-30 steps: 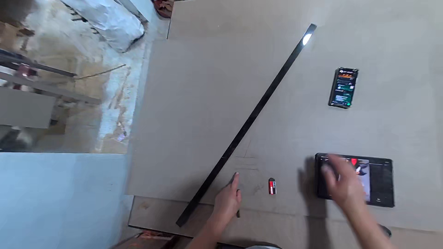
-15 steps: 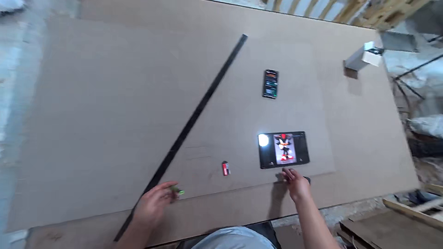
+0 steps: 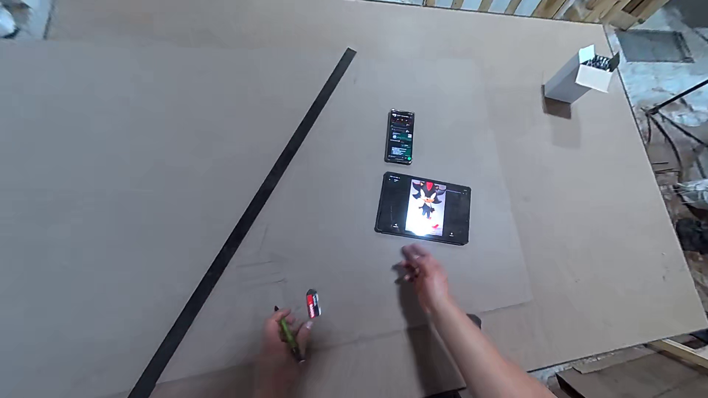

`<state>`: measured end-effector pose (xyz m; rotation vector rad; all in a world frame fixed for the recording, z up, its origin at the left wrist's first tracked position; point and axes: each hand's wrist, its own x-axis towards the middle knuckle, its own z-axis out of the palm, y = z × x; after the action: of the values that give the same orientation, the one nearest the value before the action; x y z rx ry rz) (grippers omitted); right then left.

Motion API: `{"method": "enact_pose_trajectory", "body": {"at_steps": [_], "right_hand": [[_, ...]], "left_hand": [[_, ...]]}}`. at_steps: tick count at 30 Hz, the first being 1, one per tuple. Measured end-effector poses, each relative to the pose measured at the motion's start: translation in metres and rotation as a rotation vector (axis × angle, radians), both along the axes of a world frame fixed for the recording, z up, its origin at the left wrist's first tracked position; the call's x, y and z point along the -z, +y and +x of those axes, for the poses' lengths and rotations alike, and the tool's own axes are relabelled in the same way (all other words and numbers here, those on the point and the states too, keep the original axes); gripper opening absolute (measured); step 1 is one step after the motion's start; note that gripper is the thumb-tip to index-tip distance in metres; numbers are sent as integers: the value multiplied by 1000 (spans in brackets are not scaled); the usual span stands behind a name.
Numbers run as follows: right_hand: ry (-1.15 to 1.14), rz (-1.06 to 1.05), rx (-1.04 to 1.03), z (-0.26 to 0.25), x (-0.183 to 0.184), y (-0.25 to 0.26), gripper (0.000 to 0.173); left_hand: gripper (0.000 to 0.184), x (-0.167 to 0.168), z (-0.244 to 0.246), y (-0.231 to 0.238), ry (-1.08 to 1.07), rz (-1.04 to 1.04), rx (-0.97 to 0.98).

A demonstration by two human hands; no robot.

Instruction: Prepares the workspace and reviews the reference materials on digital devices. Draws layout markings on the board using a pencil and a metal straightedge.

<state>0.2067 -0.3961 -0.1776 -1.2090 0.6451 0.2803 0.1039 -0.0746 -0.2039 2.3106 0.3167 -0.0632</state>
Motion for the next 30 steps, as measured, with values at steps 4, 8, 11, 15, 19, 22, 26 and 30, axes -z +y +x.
{"method": "enact_pose_trajectory", "body": {"at_steps": [4, 8, 11, 15, 19, 22, 26, 30], "right_hand": [[-94, 144, -411, 42, 3, 66, 35], [-354, 109, -577, 135, 24, 147, 32], [-585, 94, -443, 194, 51, 183, 31], [-664, 11, -306, 213, 63, 194, 26], [-733, 9, -388, 212, 66, 188, 26], [-840, 3, -421, 217, 68, 185, 25], [-914, -78, -334, 236, 79, 176, 21], [-840, -122, -243, 237, 80, 182, 19]], "left_hand": [[50, 25, 38, -61, -153, 161, 26], [36, 36, 62, -92, -232, 61, 67], [37, 40, 75, -77, -295, -227, 68], [36, 24, 99, -26, -273, -477, -81], [38, 47, 137, 18, -455, -554, -210], [35, 46, 165, 19, -640, -514, -377], [33, 50, 180, 28, -629, -565, -406], [27, 50, 177, 32, -596, -559, -388]]}}
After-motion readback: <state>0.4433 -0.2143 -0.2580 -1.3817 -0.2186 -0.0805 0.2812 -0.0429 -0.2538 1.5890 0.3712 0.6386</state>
